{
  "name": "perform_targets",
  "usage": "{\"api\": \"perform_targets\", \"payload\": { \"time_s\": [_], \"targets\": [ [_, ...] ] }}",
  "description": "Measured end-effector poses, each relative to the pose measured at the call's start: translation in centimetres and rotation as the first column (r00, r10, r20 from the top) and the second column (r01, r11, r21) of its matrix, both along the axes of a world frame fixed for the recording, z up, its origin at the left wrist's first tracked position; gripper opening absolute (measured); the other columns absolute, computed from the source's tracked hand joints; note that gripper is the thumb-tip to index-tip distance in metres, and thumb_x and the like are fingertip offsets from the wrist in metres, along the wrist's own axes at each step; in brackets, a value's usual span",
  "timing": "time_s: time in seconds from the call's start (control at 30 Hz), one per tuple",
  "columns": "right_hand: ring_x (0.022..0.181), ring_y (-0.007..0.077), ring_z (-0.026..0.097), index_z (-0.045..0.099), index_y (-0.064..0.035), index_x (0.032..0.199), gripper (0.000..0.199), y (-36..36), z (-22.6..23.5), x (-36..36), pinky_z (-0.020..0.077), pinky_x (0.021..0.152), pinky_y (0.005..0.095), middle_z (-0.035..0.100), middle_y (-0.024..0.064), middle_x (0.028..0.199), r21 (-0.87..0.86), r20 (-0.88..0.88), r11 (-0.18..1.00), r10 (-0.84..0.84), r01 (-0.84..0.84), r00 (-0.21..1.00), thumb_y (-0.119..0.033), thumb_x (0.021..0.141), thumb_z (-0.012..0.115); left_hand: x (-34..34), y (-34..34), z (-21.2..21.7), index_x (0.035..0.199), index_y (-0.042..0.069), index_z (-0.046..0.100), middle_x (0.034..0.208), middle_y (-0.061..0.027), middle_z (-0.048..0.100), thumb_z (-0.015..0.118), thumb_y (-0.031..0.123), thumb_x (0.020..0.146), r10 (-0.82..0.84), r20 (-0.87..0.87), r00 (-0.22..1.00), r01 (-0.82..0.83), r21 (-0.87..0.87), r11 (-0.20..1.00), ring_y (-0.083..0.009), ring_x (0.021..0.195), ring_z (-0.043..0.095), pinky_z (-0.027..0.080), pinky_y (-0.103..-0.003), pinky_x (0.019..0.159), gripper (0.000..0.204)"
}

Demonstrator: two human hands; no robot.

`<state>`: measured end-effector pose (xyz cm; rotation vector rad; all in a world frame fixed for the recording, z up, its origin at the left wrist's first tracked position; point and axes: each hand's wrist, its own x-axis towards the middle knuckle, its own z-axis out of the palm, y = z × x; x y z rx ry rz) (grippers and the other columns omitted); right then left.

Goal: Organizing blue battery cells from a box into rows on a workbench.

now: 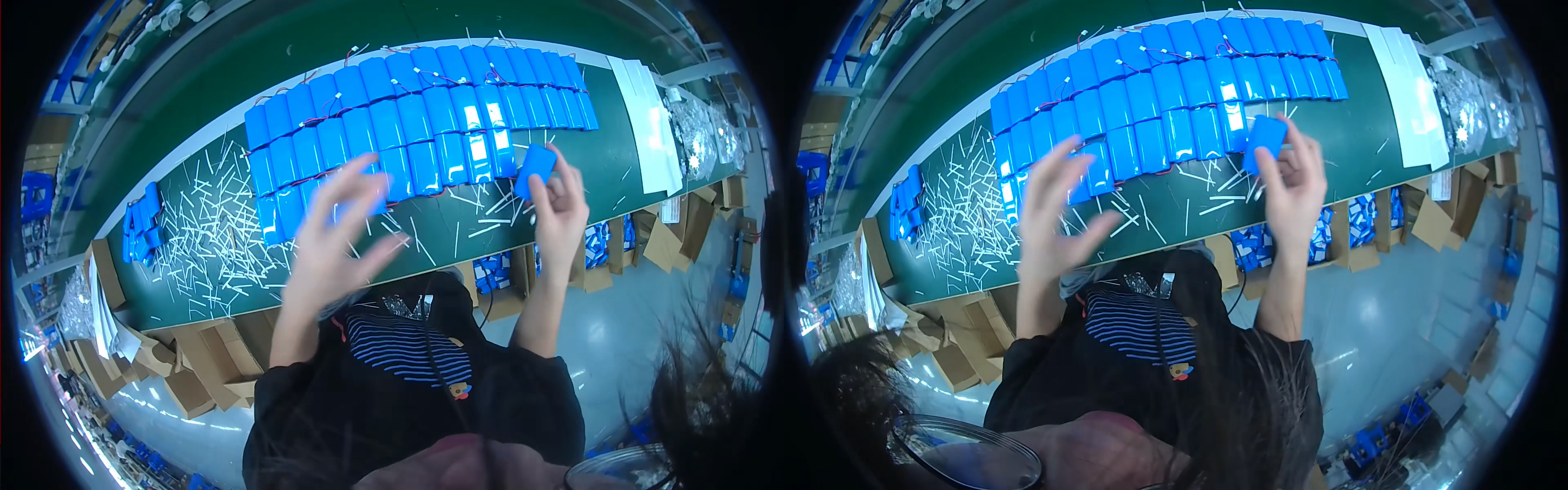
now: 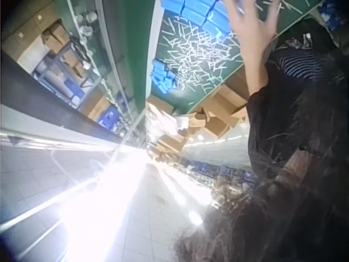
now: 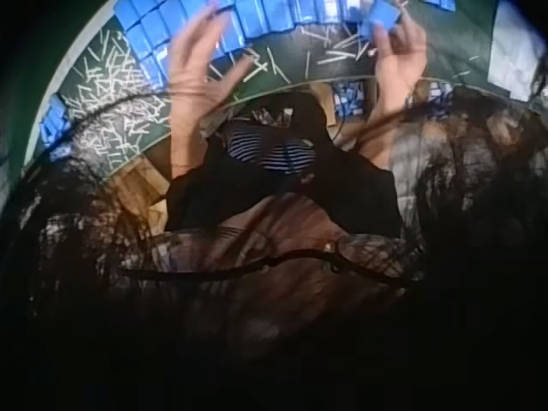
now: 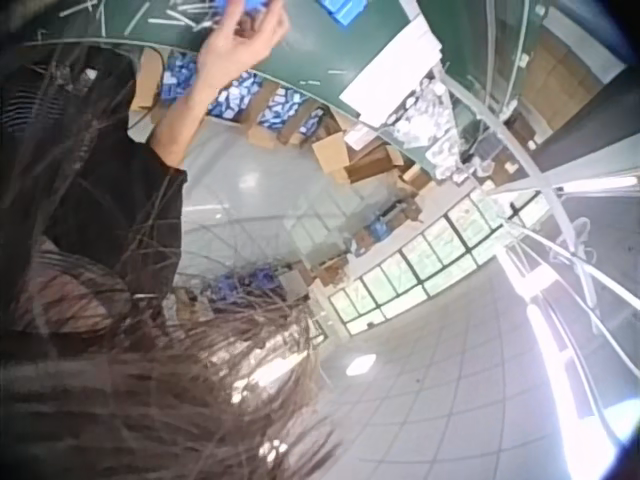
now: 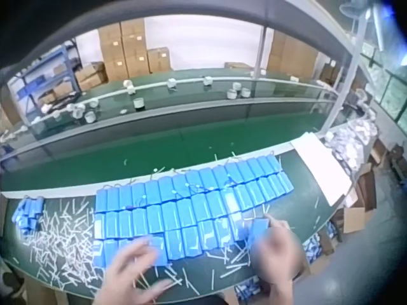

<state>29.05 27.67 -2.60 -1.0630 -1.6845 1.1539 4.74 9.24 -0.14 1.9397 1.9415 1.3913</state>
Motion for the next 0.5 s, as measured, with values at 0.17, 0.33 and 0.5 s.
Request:
{"api": "perform_targets", "payload": {
  "time_s": [0.17,0.33,0.5],
  "targets": [
    [0.084,0.0141,0.071,0.073,0.0001,0.133,0.036,3.9,-3.9,0.5,0.0566,0.076,0.0229,0.077,0.0095,0.098,0.056,0.195,0.992,-0.121,0.112,0.973,-0.009,0.099,0.079,-6.7,-8.9,-4.0,0.133,0.000,0.069,0.137,-0.0159,0.064,0.078,-0.004,0.084,0.452,-0.017,0.892,-0.452,0.014,0.892,-0.0268,0.105,0.068,0.056,-0.036,0.096,0.050],
    [0.078,0.0121,0.066,0.077,-0.0034,0.115,0.020,4.9,-4.4,-0.2,0.0549,0.074,0.0262,0.077,0.0046,0.093,0.211,0.352,0.963,-0.237,0.170,0.905,-0.015,0.100,0.079,-7.3,-16.9,-4.4,0.130,-0.001,0.069,0.130,-0.0141,0.066,0.073,-0.006,0.089,0.770,-0.050,0.637,-0.771,-0.081,0.632,-0.0253,0.102,0.066,0.055,-0.034,0.094,0.042],
    [0.080,0.0148,0.069,0.076,-0.0048,0.114,0.023,9.4,-9.8,2.5,0.0569,0.075,0.0279,0.078,0.0089,0.096,0.317,0.384,0.948,-0.103,-0.027,0.917,-0.025,0.105,0.075,-11.6,-22.3,-4.0,0.129,0.004,0.072,0.130,-0.0122,0.067,0.075,-0.003,0.089,0.880,-0.153,0.450,-0.890,0.005,0.456,-0.0293,0.112,0.066,0.053,-0.036,0.101,0.040]
  ]
}}
